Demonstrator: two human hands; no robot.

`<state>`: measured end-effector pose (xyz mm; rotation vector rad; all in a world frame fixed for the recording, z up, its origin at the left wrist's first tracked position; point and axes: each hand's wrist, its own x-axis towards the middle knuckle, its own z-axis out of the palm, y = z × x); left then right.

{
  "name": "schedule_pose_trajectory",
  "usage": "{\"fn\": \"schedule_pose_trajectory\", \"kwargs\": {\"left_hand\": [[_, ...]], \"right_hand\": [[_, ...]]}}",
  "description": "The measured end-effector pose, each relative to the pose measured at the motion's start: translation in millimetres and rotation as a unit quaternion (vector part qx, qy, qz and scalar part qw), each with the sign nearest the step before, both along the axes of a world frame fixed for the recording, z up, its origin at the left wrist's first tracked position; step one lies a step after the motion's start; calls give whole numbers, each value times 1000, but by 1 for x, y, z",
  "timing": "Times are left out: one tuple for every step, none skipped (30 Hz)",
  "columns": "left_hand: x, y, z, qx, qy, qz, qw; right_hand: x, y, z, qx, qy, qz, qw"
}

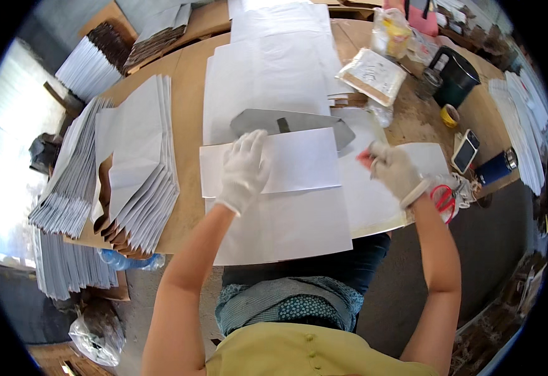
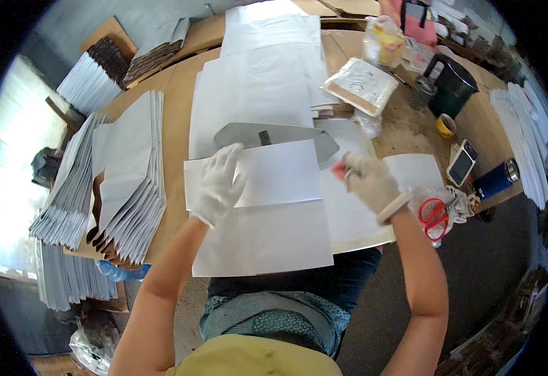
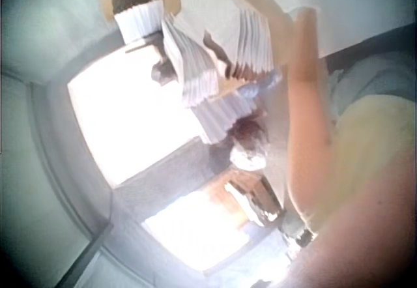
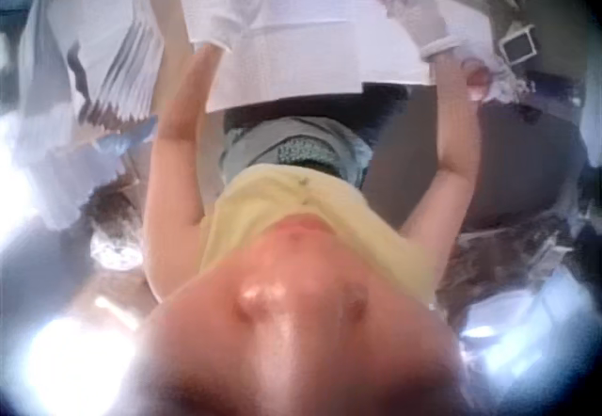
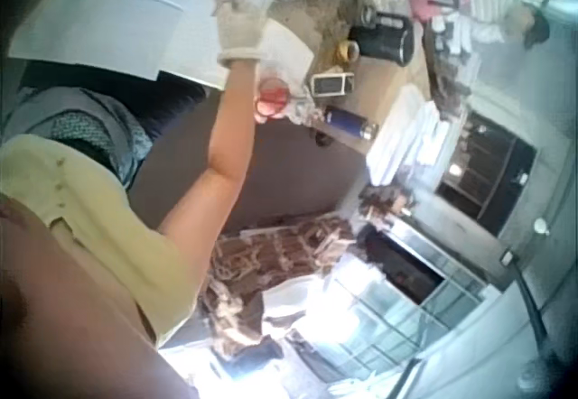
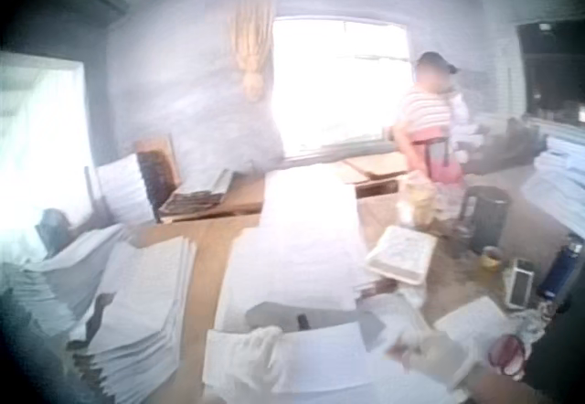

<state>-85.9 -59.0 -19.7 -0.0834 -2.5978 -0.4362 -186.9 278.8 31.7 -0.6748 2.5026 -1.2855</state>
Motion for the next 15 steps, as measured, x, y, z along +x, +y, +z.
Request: {"fn": "schedule_pose_trajectory", "kwargs": {"left_hand": [[-7, -16, -3, 2, -48, 25, 999], [-14, -33, -10, 4, -95, 49, 994], [-16, -43, -15, 9, -143, 67, 987], [-18, -39, -5, 0, -137, 56, 989], [-16, -34, 6, -9, -131, 45, 990], [-12, -28, 22, -19, -124, 31, 992], [-3, -27, 32, -28, -105, 12, 994], [7, -25, 37, -34, -86, -10, 996], [18, -26, 42, -42, -68, -29, 996], [24, -25, 43, -47, -53, -36, 997], [28, -25, 42, -52, -39, -42, 997], [35, -21, 45, -55, -23, -48, 997], [41, -16, 52, -65, -33, -42, 996], [47, -12, 55, -82, -10, -44, 996], [54, -9, 62, -100, 17, -47, 994]], "right_hand": [[10, -16, -2, 13, 17, 32, 999], [19, -32, -2, 24, 33, 62, 997], [26, -40, 0, 37, 50, 87, 994], [25, -39, 0, 31, 65, 81, 994], [25, -39, 0, 25, 79, 74, 994], [27, -39, 5, 18, 94, 64, 993], [29, -42, 11, 24, 71, 30, 997], [30, -45, 21, 33, 48, -6, 998], [31, -50, 29, 39, 23, -39, 998], [31, -56, 32, 40, 112, -18, 993], [31, -64, 35, 42, 200, 4, 979], [33, -73, 40, 44, 288, 26, 956], [34, -85, 42, 37, 312, 49, 948], [35, -99, 45, 29, 335, 71, 939], [36, -109, 47, 33, 351, 86, 932]]}}
